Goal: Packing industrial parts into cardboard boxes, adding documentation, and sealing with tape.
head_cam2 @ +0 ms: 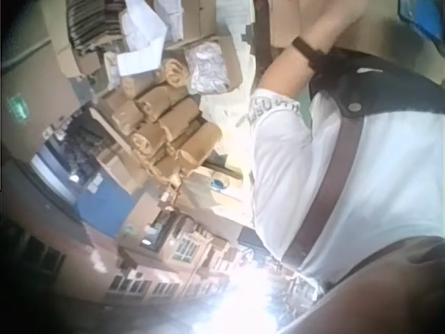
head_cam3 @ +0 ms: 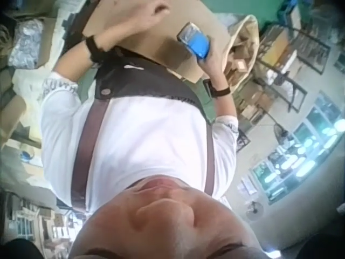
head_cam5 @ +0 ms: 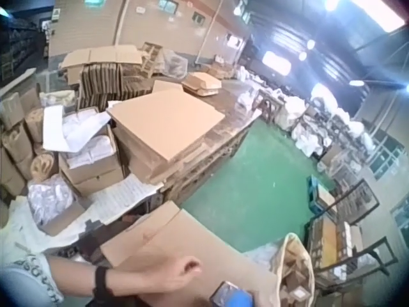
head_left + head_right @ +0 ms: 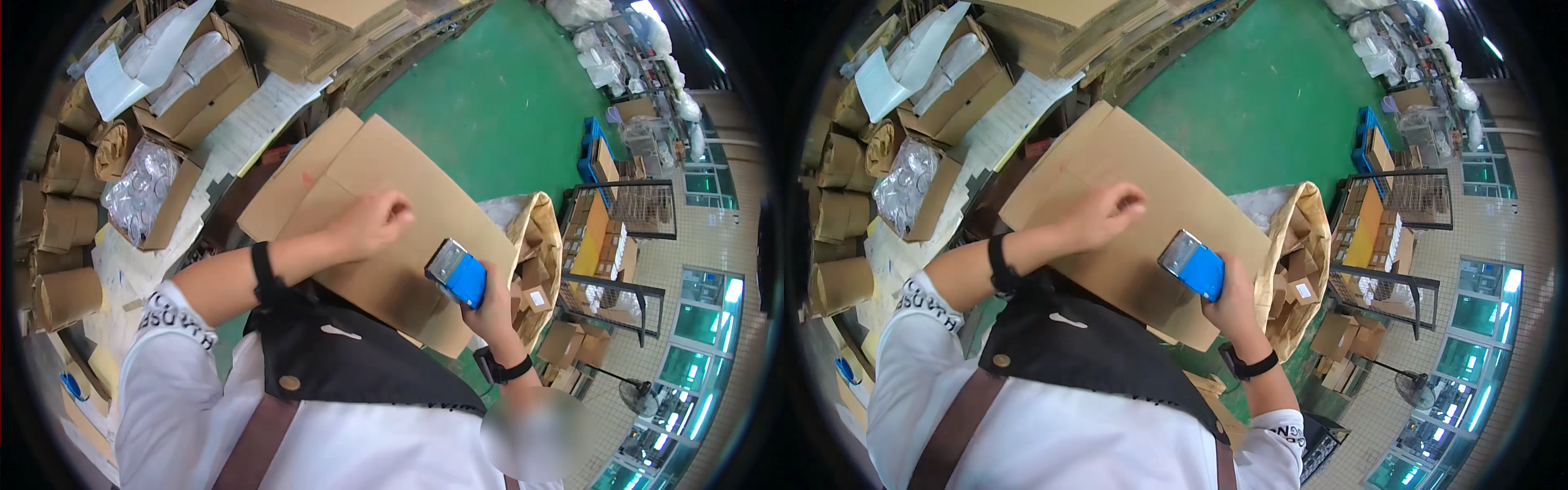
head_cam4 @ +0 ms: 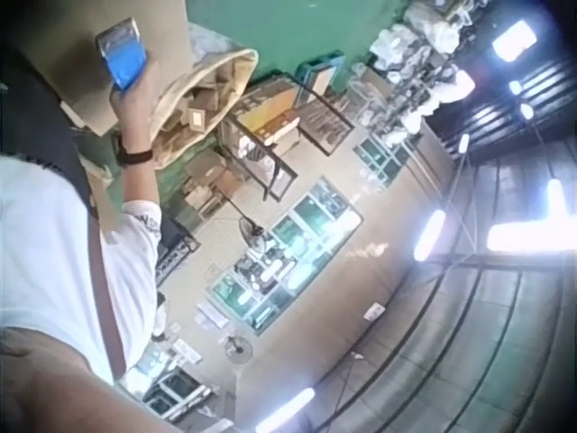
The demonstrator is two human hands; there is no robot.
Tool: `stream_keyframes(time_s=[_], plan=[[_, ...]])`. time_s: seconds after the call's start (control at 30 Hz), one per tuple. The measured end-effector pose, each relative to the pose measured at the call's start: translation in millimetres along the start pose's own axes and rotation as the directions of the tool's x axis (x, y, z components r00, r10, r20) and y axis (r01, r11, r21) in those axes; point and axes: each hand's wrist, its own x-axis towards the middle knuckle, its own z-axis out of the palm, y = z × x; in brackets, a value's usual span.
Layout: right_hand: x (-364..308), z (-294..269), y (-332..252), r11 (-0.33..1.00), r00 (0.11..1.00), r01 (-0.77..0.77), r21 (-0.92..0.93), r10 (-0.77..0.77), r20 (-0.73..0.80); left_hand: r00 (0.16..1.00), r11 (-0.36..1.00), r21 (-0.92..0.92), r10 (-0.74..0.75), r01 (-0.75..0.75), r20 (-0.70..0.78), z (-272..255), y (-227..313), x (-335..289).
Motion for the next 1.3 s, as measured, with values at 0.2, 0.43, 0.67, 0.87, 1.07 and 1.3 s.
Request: stream_keyframes(time_s=[0.2, 0.43, 0.67, 0.87, 1.07, 1.3], plan=[[-3.4, 1.6, 7.7, 1.000, 1.000, 0.027, 0.006, -0.027, -0.012, 0.798, 0.347, -0.718, -0.268, 0.603, 0.540, 44.5, 14.9, 15.0], [43.3, -3.4, -30.7, 0.959, 0.955, 0.234, -0.163, -0.194, 0.226, 0.993, 0.906, -0.423, -0.049, 0.000, -0.104, -20.6, -26.2, 18.4], [131.9, 38.8, -115.4, 0.889, 0.905, 0.327, -0.321, -0.197, 0.376, 0.942, 0.909, -0.411, -0.194, 0.067, -0.275, -119.1, -180.8, 7.0], [138.3, 30.5, -117.7, 0.898, 0.888, 0.302, -0.319, -0.143, 0.437, 0.917, 0.937, 0.189, -0.221, 0.295, -0.333, -39.8, -226.1, 15.4], [145.8, 4.1, -63.8, 0.938, 0.837, -0.113, 0.327, -0.087, 0.540, 0.937, 0.981, -0.072, -0.191, 0.178, -0.291, -61.4, -80.1, 53.6], [112.5, 19.7, -18.5, 0.460, 0.666, -0.585, 0.668, -0.197, 0.719, 0.913, 0.894, -0.423, -0.286, 0.146, -0.290, -41.3, -94.8, 77.9]])
